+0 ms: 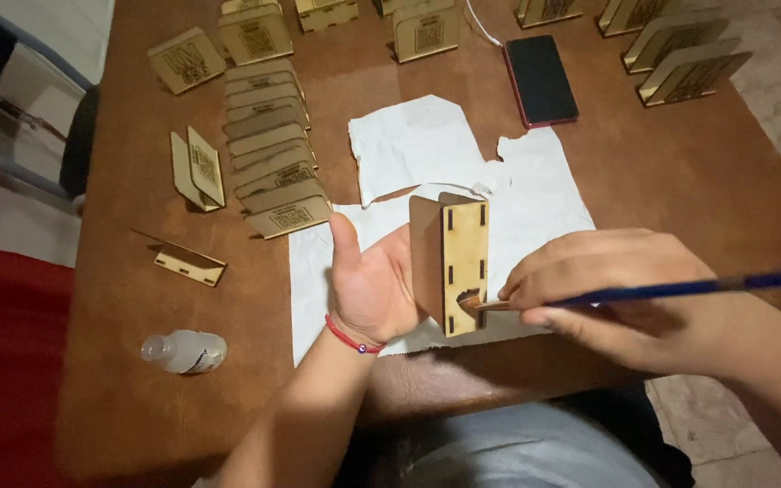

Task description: Applying a yellow liquid to the edges of laser-cut wooden pieces using a brush and then stacking the pieces together on a table.

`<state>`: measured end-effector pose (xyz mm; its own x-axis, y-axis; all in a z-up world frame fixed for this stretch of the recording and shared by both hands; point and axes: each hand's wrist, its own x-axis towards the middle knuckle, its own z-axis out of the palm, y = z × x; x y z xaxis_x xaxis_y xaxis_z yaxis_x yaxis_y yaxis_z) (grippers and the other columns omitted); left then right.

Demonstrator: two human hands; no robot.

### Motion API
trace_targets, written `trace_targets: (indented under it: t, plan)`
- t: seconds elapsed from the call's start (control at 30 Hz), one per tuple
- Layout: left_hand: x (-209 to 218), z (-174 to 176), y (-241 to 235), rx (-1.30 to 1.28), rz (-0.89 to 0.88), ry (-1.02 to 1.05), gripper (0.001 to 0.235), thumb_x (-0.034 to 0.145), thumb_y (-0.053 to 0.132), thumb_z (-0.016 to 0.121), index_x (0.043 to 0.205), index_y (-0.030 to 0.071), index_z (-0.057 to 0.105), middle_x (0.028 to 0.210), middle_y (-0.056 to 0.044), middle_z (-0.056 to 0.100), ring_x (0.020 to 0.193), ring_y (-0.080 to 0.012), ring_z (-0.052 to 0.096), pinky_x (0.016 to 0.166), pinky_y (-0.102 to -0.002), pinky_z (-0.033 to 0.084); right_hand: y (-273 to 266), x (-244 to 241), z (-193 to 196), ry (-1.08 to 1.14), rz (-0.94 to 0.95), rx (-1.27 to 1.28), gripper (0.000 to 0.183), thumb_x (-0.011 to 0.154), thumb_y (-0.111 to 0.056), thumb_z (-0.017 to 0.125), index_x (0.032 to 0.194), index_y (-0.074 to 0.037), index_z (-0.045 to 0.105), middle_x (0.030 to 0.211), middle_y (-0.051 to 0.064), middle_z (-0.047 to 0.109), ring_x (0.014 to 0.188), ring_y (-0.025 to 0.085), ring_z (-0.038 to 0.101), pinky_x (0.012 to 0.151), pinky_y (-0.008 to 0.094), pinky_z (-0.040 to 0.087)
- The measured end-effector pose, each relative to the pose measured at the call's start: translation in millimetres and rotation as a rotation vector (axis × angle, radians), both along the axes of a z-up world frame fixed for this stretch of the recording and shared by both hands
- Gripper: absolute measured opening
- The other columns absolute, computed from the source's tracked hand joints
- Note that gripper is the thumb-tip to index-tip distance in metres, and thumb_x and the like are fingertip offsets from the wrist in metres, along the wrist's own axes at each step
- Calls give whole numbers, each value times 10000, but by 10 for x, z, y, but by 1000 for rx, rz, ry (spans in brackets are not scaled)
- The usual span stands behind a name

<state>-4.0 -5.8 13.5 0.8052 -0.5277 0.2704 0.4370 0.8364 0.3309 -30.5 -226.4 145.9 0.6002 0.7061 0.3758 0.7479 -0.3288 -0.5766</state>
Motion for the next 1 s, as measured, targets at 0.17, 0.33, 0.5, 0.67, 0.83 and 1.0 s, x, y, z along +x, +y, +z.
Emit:
trace_targets:
  t: [0.17,0.33,0.5,0.67,0.83,1.0]
  plan:
    - [8,-94,49,17,-112,-28,1098,826,813,414,1498,-55,405,1459,-233,515,1360,-361,508,1134,-521,415,-64,75,24,-259,-115,20,99,867,-97,666,922,-20,696,917,118,750,812,220,752,788,311,620]
    - [-7,-68,62,16,-112,-39,1094,827,795,441,1545,-24,346,1499,-202,483,1397,-342,475,1168,-521,395,-265,29,-46,-288,-304,89,84,908,-24,645,971,30,653,1003,183,711,928,300,722,876,368,581]
    - [38,-138,68,47,-16,-31,1075,837,819,376,1488,-34,423,1461,-202,518,1370,-327,497,1132,-469,413,-585,80,-283,-299,-306,203,114,936,-59,529,960,31,595,1012,240,687,883,307,725,808,363,590]
    - [31,-138,31,34,60,-50,1046,877,791,333,1440,-82,456,1418,-242,539,1346,-354,512,1130,-501,406,-667,356,-486,-249,-466,331,123,1069,-58,545,1125,45,584,1040,224,640,963,287,660,909,340,509]
    - [73,-192,-31,42,96,-18,1041,874,783,318,1368,-116,497,1364,-276,563,1297,-376,540,1094,-517,419,-310,1437,-313,-127,-488,447,210,1220,-144,457,1175,41,544,1056,252,670,962,332,733,851,361,607]
    - [122,-98,-39,47,132,7,1009,887,734,328,1372,-141,455,1387,-288,530,1322,-374,517,1118,-486,423,131,3024,-406,-92,-375,-152,188,1092,-160,455,1165,-36,576,1189,157,658,1057,325,606,857,446,435]
